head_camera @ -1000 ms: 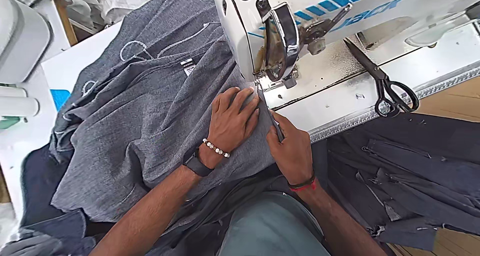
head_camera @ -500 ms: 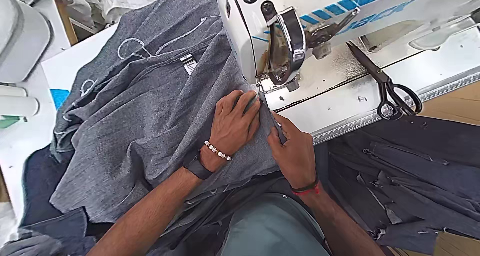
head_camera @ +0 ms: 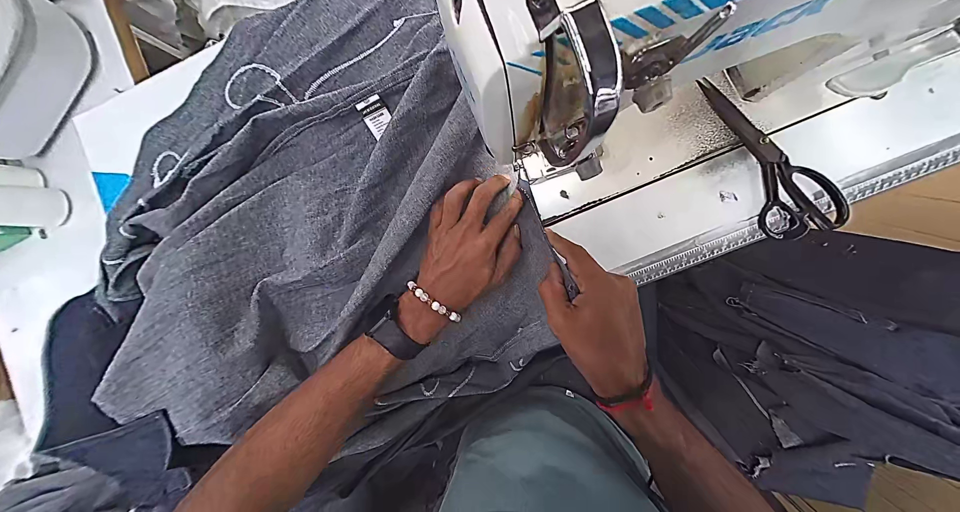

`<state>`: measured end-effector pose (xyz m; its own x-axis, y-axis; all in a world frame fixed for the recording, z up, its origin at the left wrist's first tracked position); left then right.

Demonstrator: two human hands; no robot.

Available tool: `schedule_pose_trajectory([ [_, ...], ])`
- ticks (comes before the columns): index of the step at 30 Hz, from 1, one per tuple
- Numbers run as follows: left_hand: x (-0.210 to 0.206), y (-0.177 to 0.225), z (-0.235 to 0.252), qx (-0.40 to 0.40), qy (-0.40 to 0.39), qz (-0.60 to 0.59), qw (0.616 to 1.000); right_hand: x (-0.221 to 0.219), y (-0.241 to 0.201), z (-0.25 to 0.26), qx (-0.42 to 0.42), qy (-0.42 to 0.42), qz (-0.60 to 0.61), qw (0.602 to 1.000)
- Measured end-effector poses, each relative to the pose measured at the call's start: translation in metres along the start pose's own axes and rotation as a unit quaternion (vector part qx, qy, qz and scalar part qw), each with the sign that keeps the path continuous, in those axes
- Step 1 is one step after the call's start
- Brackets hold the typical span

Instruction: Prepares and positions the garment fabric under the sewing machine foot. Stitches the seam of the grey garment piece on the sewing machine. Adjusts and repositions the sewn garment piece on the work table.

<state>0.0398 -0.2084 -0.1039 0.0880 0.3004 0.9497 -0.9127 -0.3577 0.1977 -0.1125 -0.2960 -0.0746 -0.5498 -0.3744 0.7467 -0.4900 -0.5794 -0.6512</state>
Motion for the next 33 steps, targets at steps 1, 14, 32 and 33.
schedule_pose_trajectory([
  [1,0.001,-0.003,0.001,-0.012,0.005,-0.004,1.0,0.004,-0.002,-0.002,0.008,0.004,-0.002,1.0],
  [14,0.017,-0.043,0.032,-0.221,0.042,-0.014,0.974,0.006,-0.027,0.043,0.036,-0.067,-0.101,0.992],
  [32,0.008,0.006,-0.009,-0.129,0.051,-0.095,0.986,0.014,0.037,-0.078,0.268,-0.209,-0.088,0.936],
  [33,0.01,0.006,-0.008,-0.125,0.067,-0.094,0.985,-0.001,0.038,-0.088,0.284,-0.25,-0.113,0.919],
])
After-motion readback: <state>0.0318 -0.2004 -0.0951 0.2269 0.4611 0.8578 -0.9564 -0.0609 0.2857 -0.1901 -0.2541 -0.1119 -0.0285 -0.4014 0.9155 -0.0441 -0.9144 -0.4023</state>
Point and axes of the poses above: each hand's wrist, its own z-axis towards the middle knuckle, its own x-axis out of the back of the hand, y = z × x, the point moved 4 cm from there along z, towards the middle knuckle, and after that the axes turned 5 degrees about y, right-handed, at the moved point
